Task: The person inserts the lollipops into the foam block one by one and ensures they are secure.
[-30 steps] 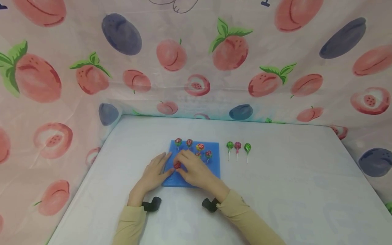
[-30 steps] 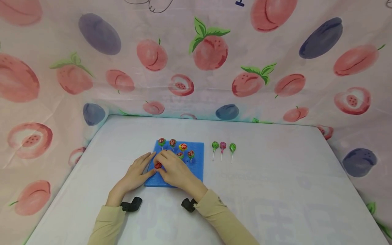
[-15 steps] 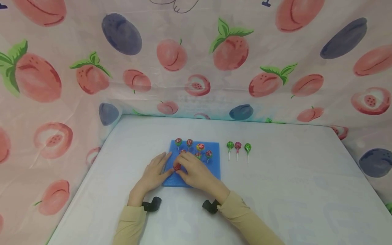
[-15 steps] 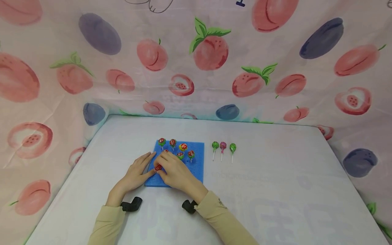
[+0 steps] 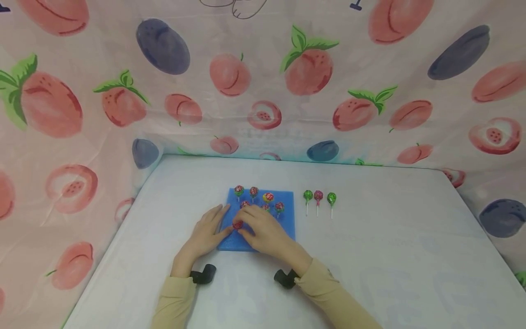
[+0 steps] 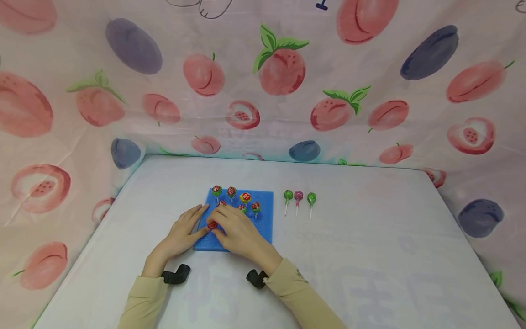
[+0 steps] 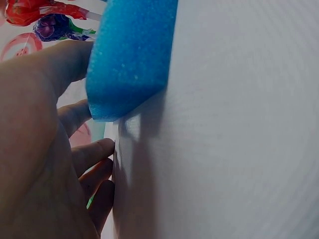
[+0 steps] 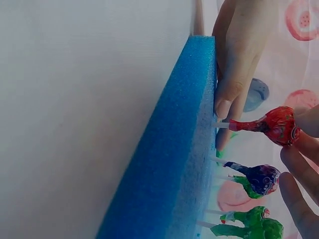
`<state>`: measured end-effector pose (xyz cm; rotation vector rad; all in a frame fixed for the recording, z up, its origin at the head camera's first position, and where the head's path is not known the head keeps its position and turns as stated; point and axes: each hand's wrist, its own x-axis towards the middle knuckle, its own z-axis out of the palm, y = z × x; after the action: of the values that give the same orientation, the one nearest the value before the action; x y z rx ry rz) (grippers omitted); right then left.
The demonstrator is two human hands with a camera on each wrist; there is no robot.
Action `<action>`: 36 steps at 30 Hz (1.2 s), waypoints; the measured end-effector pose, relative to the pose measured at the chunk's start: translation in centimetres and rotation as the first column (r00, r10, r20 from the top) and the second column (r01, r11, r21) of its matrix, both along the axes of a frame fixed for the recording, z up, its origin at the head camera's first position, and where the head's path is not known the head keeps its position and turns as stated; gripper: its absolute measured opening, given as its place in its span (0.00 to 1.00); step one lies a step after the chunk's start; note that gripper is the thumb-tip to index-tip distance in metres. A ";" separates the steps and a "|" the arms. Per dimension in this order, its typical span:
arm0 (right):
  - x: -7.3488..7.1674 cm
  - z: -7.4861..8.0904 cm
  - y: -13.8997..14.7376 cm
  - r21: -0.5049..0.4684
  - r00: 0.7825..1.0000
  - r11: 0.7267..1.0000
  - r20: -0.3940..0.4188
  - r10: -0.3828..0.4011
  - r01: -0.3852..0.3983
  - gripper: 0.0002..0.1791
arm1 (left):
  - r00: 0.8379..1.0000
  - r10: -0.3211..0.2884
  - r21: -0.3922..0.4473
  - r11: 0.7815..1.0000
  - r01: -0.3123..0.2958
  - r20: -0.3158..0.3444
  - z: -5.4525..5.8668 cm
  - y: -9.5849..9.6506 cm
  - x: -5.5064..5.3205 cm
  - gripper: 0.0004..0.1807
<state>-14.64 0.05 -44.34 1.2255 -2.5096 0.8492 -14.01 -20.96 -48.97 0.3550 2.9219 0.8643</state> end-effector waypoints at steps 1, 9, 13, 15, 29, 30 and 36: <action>0.0 0.1 0.1 0.000 1.000 1.000 -0.002 -0.001 0.001 0.11 | 1.000 0.002 0.002 1.000 -0.002 0.002 0.0 0.0 0.0 0.37; 0.4 0.5 0.8 0.013 1.000 1.000 -0.024 0.009 -0.008 0.13 | 1.000 0.004 0.007 1.000 -0.004 0.017 0.1 0.0 0.1 0.37; 0.6 0.5 1.3 0.032 1.000 0.999 -0.023 0.003 -0.002 0.13 | 1.000 0.005 0.003 1.000 -0.005 0.022 0.2 0.0 0.1 0.38; 0.7 0.6 1.5 0.039 1.000 0.999 -0.009 -0.002 0.002 0.13 | 1.000 0.007 0.002 1.000 -0.007 0.027 0.2 0.0 0.1 0.38; 2.0 -0.1 4.0 0.050 0.993 0.997 0.101 -0.059 0.054 0.12 | 0.999 0.008 0.000 1.000 -0.008 0.034 -0.1 0.1 0.0 0.38; 2.1 -0.2 4.2 0.051 0.992 0.997 0.107 -0.065 0.059 0.13 | 0.999 0.010 0.000 1.000 -0.010 0.041 -0.1 0.1 0.0 0.38; 2.5 -1.0 5.3 0.060 0.984 0.993 0.140 -0.107 0.099 0.12 | 1.000 0.008 -0.009 1.000 -0.008 0.026 -0.1 0.1 0.1 0.38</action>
<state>-12.10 5.36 -45.37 1.0741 -2.6987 0.8792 -13.93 -20.81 -49.07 0.3291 2.9043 0.8504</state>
